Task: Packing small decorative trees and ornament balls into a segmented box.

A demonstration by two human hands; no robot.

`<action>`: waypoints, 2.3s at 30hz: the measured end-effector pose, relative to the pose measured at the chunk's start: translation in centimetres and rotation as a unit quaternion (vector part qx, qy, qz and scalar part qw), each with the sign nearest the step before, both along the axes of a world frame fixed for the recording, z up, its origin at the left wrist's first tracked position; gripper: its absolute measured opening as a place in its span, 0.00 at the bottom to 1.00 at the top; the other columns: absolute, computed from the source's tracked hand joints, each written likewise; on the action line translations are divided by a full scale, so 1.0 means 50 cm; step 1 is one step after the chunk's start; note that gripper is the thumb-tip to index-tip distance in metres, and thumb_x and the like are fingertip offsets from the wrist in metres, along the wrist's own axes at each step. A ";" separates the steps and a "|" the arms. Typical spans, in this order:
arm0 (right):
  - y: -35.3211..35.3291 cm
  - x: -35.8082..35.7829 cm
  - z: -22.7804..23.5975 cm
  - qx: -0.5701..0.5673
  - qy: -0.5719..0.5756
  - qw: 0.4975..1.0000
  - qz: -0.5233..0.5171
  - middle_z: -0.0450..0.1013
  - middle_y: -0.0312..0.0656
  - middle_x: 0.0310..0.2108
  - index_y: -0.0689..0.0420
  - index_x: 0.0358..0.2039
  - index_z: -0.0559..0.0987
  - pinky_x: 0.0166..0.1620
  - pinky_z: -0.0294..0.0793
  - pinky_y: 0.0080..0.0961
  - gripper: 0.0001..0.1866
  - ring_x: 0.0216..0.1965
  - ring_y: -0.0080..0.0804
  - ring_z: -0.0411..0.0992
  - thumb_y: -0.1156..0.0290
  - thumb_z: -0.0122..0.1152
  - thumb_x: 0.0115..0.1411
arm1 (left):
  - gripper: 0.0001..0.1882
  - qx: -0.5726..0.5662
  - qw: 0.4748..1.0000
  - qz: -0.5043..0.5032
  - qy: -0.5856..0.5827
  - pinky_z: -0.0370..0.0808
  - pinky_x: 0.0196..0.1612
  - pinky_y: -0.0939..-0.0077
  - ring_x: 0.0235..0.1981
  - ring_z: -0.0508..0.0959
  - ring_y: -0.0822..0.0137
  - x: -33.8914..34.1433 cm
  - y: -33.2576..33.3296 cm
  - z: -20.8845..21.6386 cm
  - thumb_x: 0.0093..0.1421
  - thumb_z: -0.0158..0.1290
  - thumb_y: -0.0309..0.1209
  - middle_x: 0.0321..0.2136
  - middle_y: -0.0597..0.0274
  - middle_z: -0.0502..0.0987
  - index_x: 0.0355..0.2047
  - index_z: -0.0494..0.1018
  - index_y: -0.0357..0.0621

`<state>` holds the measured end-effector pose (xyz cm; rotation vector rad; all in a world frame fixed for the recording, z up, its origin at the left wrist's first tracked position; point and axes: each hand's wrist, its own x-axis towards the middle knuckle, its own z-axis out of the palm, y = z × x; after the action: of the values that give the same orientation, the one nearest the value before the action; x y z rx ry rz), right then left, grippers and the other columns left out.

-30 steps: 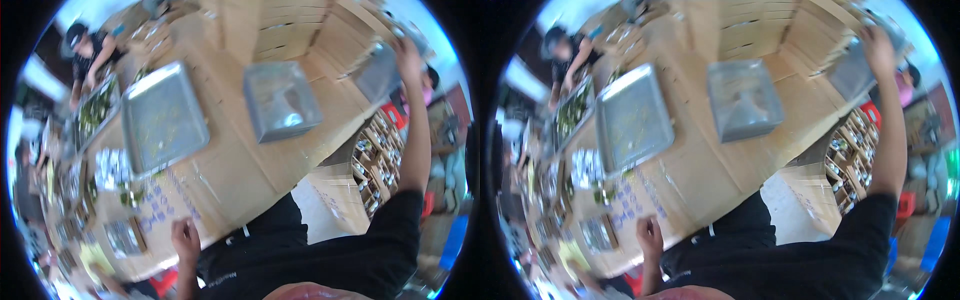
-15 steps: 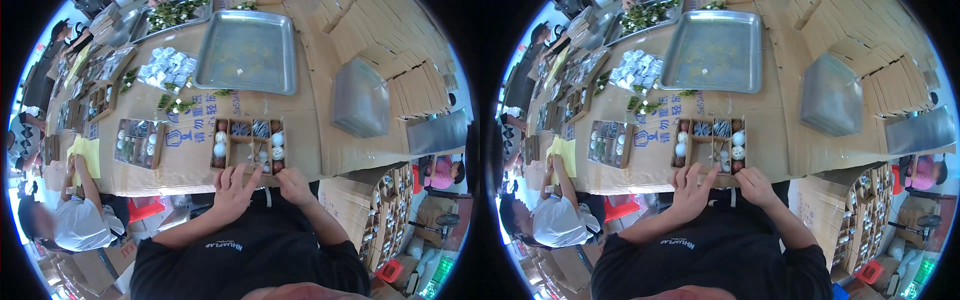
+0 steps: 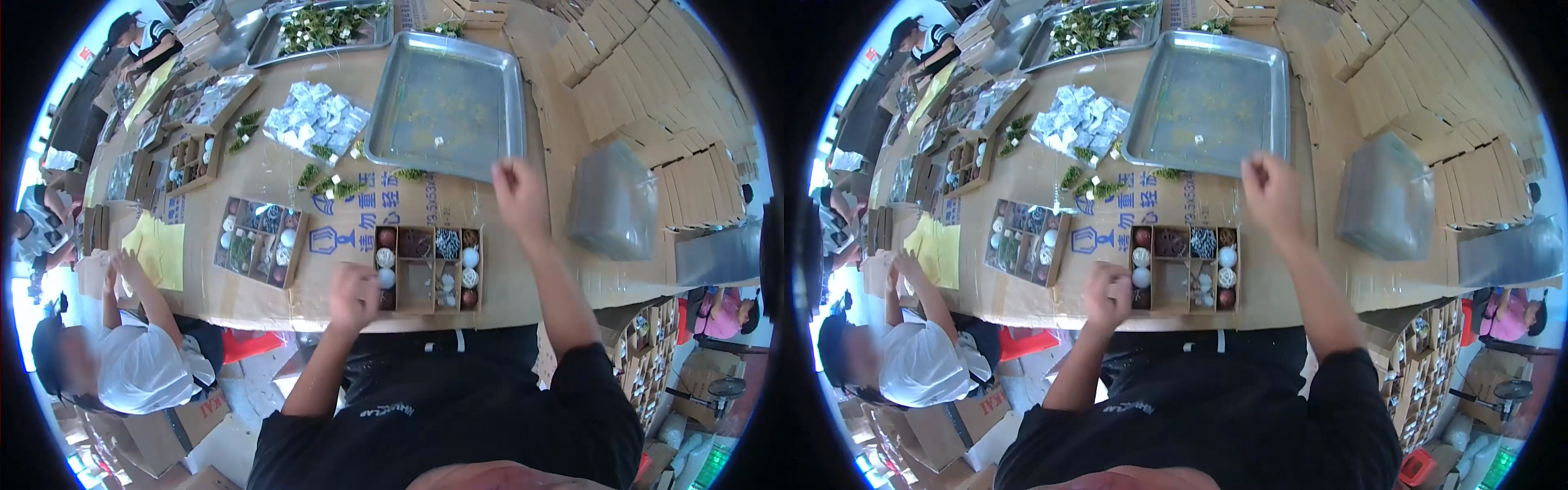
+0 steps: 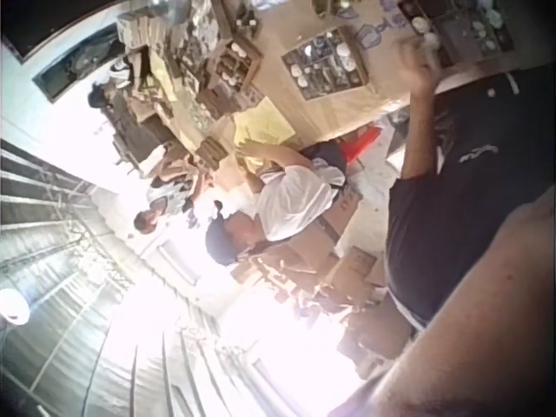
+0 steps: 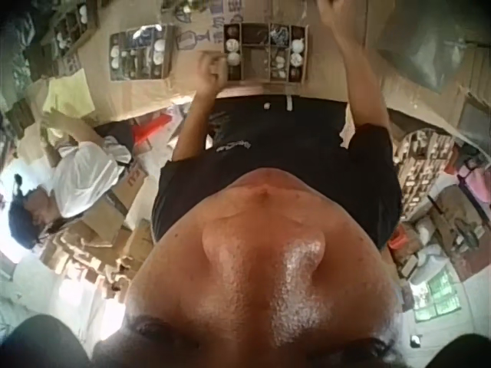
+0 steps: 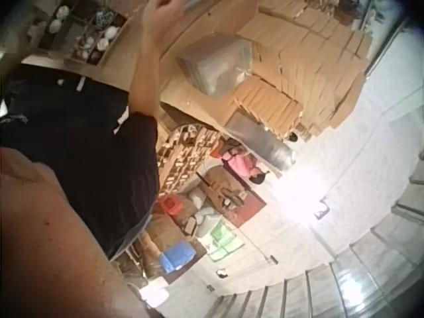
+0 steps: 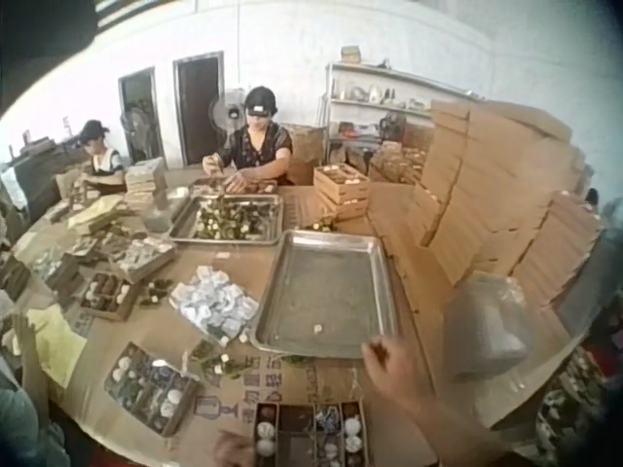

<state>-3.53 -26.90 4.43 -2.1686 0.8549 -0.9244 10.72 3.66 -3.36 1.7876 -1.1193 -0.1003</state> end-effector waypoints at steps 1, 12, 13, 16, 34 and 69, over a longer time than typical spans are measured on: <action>-0.071 0.066 0.007 0.018 0.005 1.000 -0.015 0.74 0.40 0.23 0.61 0.33 0.78 0.31 0.71 0.27 0.09 0.25 0.28 0.72 0.68 0.62 0.63 | 0.04 0.044 0.997 0.055 0.016 0.75 0.36 0.59 0.32 0.77 0.50 0.031 0.010 -0.033 0.55 0.60 0.27 0.27 0.53 0.75 0.31 0.76 0.43; -0.819 0.712 -0.044 -0.013 0.487 0.873 -0.026 0.54 0.51 0.71 0.50 0.70 0.60 0.67 0.53 0.61 0.57 0.71 0.61 0.49 0.27 0.62 0.49 | 0.09 0.151 0.984 0.022 -0.089 0.70 0.26 0.62 0.20 0.72 0.55 0.058 -0.035 -0.056 0.49 0.59 0.24 0.18 0.58 0.69 0.18 0.68 0.45; -0.872 0.733 -0.070 0.069 0.557 0.827 -0.005 0.53 0.49 0.72 0.49 0.70 0.62 0.68 0.52 0.61 0.57 0.72 0.62 0.47 0.25 0.62 0.47 | 0.10 0.152 0.984 0.025 -0.089 0.70 0.26 0.63 0.20 0.72 0.55 0.058 -0.039 -0.059 0.48 0.59 0.24 0.18 0.59 0.69 0.18 0.68 0.46; -0.849 0.826 -0.118 0.022 0.609 0.786 0.105 0.68 0.47 0.63 0.52 0.57 0.78 0.61 0.66 0.50 0.42 0.63 0.52 0.65 0.35 0.66 0.49 | 0.06 0.182 0.979 0.038 -0.082 0.71 0.28 0.65 0.21 0.73 0.58 0.060 -0.019 -0.048 0.47 0.59 0.25 0.20 0.61 0.73 0.19 0.71 0.47; -0.440 0.352 0.081 0.096 0.091 0.986 0.100 0.72 0.60 0.55 0.62 0.64 0.66 0.56 0.74 0.37 0.52 0.54 0.50 0.74 0.53 0.79 0.42 | 0.11 0.149 0.984 0.028 -0.098 0.69 0.28 0.56 0.24 0.72 0.50 0.052 -0.018 -0.059 0.54 0.57 0.26 0.19 0.55 0.68 0.19 0.67 0.43; -0.419 0.239 -0.093 0.070 0.276 0.946 -0.155 0.77 0.53 0.50 0.60 0.43 0.84 0.55 0.74 0.41 0.26 0.53 0.50 0.75 0.50 0.64 0.56 | 0.09 0.115 0.983 0.102 -0.098 0.72 0.29 0.58 0.26 0.76 0.50 0.046 -0.020 -0.081 0.58 0.57 0.31 0.22 0.54 0.74 0.24 0.72 0.42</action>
<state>8.41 -47.84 -0.24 -2.2311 1.5141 -0.3626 13.00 2.64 -7.42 2.1476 -1.0876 0.0745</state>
